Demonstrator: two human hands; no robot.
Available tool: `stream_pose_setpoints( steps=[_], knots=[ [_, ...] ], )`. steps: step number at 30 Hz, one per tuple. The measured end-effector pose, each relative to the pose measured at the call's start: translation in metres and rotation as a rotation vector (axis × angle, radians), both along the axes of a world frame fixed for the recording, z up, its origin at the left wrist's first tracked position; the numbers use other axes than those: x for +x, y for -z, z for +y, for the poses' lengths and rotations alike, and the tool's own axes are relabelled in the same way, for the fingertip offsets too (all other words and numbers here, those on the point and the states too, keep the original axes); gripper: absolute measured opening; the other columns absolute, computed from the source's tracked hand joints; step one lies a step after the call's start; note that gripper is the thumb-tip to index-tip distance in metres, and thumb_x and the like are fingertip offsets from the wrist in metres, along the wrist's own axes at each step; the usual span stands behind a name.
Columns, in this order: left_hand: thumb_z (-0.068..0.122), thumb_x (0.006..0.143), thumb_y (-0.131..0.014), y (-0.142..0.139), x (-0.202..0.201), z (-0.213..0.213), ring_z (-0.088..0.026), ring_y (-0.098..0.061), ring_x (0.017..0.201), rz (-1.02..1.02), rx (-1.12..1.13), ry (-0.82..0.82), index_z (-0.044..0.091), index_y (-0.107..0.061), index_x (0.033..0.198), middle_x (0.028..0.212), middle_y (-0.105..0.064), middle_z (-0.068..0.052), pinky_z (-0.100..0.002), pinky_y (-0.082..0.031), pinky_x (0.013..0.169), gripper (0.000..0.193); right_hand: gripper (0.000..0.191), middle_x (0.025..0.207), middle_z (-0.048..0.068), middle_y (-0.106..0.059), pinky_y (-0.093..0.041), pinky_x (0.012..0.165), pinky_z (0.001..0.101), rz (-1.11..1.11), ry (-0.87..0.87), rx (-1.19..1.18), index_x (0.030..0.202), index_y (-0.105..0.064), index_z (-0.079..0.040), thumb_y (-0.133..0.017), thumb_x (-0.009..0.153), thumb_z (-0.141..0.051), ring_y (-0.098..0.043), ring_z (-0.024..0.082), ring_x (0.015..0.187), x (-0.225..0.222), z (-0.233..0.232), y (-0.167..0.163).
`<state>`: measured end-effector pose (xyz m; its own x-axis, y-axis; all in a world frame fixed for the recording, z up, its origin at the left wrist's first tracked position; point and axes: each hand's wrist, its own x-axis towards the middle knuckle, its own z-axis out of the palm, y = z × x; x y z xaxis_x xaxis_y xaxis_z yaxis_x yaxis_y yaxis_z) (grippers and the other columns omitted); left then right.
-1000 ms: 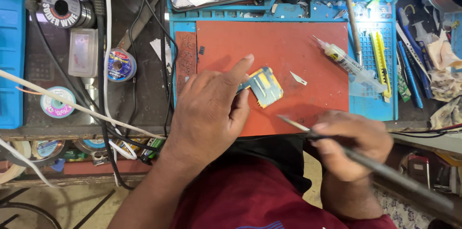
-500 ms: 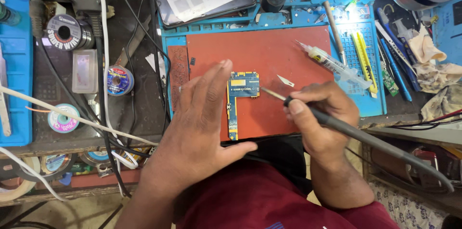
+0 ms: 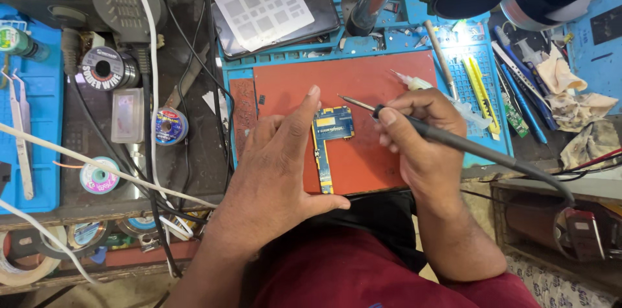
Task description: The person uses a soldering iron to apply solder to multiple points on a small blue circuit board. They hold the board with one hand and manipulate the soldering iron with the other, occasionally applying flux from a syringe.
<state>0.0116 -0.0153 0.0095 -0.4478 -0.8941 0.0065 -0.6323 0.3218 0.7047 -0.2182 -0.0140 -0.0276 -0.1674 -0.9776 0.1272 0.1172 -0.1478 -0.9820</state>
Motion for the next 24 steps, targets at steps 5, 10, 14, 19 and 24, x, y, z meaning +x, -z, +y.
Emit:
stream_pose_setpoints(
  steps=[5,10,14,19,24],
  knots=[
    [0.055,0.053,-0.098,0.007,-0.008,0.004,-0.041,-0.049,0.125,0.103,-0.287,-0.143,0.004,-0.016,0.157,0.150,-0.043,-0.020,-0.055,-0.037,0.111,0.142,0.022,0.099,0.011,-0.075,-0.060,0.074,0.0246,0.107,-0.007,-0.011,0.117,-0.067,0.004,-0.073,0.096,0.000,-0.073,0.012,0.083,-0.001,0.008,-0.004],
    [0.048,0.059,-0.097,0.014,-0.003,0.009,-0.043,-0.048,0.129,0.148,-0.313,-0.119,0.003,-0.015,0.158,0.154,-0.039,-0.023,-0.055,-0.037,0.112,0.136,0.018,0.090,0.006,-0.076,-0.051,0.066,0.0204,0.498,-0.017,-0.031,0.110,-0.074,0.002,-0.076,0.093,-0.002,-0.067,0.007,0.076,0.004,0.015,-0.011],
    [0.047,0.061,-0.097,0.018,-0.003,0.009,-0.039,-0.050,0.127,0.158,-0.262,-0.143,0.003,-0.016,0.158,0.150,-0.046,-0.019,-0.053,-0.041,0.111,0.134,0.016,0.083,0.004,-0.074,-0.045,0.059,0.0195,0.626,0.008,-0.044,0.105,-0.077,-0.002,-0.079,0.090,-0.005,-0.061,0.004,0.067,0.010,0.014,-0.017],
    [0.048,0.058,-0.098,0.020,-0.006,0.010,-0.037,-0.052,0.126,0.151,-0.276,-0.181,0.003,-0.018,0.156,0.145,-0.051,-0.018,-0.052,-0.041,0.110,0.135,0.018,0.086,0.004,-0.076,-0.047,0.058,0.0188,0.664,-0.089,-0.100,0.105,-0.076,-0.002,-0.078,0.087,-0.005,-0.063,0.004,0.066,0.015,0.016,-0.022],
    [0.048,0.058,-0.098,0.019,-0.006,0.009,-0.038,-0.052,0.126,0.148,-0.259,-0.181,0.002,-0.017,0.157,0.144,-0.052,-0.018,-0.053,-0.041,0.109,0.136,0.019,0.090,0.007,-0.077,-0.052,0.060,0.0203,0.705,-0.085,-0.147,0.104,-0.076,-0.002,-0.077,0.085,-0.004,-0.069,0.006,0.070,0.018,0.015,-0.024]
  ],
)
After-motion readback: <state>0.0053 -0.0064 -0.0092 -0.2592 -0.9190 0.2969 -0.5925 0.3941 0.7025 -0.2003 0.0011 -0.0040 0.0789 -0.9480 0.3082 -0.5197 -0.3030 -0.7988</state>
